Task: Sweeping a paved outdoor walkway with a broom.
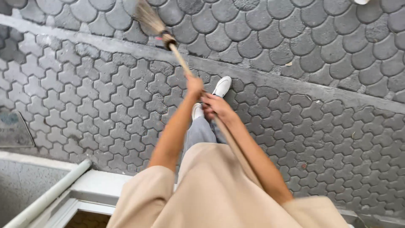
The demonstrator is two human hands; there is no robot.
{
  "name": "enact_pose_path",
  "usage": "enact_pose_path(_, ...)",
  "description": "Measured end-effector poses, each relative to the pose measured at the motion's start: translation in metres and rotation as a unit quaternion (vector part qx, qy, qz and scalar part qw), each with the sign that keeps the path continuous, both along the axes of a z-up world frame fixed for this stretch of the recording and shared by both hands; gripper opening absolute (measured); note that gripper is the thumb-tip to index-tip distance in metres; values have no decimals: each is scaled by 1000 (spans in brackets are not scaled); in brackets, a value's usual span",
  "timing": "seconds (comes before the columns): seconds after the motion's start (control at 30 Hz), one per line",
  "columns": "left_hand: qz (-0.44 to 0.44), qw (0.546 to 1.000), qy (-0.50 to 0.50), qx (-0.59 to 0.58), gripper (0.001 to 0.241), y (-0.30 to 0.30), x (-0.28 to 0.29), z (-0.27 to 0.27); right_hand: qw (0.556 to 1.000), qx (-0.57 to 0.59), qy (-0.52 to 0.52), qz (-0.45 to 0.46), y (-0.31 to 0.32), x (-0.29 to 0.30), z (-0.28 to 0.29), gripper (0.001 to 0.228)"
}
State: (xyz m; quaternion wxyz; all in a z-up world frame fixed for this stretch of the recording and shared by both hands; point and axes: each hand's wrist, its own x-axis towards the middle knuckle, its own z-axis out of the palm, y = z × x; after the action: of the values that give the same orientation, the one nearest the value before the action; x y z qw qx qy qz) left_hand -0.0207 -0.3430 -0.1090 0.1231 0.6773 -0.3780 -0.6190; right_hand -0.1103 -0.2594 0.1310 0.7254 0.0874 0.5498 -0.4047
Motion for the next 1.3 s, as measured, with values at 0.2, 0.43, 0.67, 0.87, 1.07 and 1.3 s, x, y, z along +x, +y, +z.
enact_pose_path(0.2, -258, 959, -32, 110, 91, 137, -205, 190, 976, 143, 142, -85, 124, -122, 122, 56)
enact_pose_path(0.43, -66, 960, 220, 161, 79, 98, -236, 260, 972, 127, 159, -121, 67, -140, 234, 65)
enact_pose_path(0.67, 142, 979, 136, 54, 45, -55, -51, 162, 999, 6, 4, 46, -44, -65, 135, 60)
enact_pose_path(0.87, 36, 991, -73, 101, 67, -20, -73, 151, 998, 62, 10, 19, -29, -65, 100, 51)
enact_pose_path(1.07, -194, 966, 68, 160, 92, 36, -212, 288, 978, 130, 74, -145, 33, -130, 201, 46)
enact_pose_path(1.3, -31, 955, 267, 125, 90, -69, -160, 291, 985, 88, 107, -105, -81, -90, 229, 53)
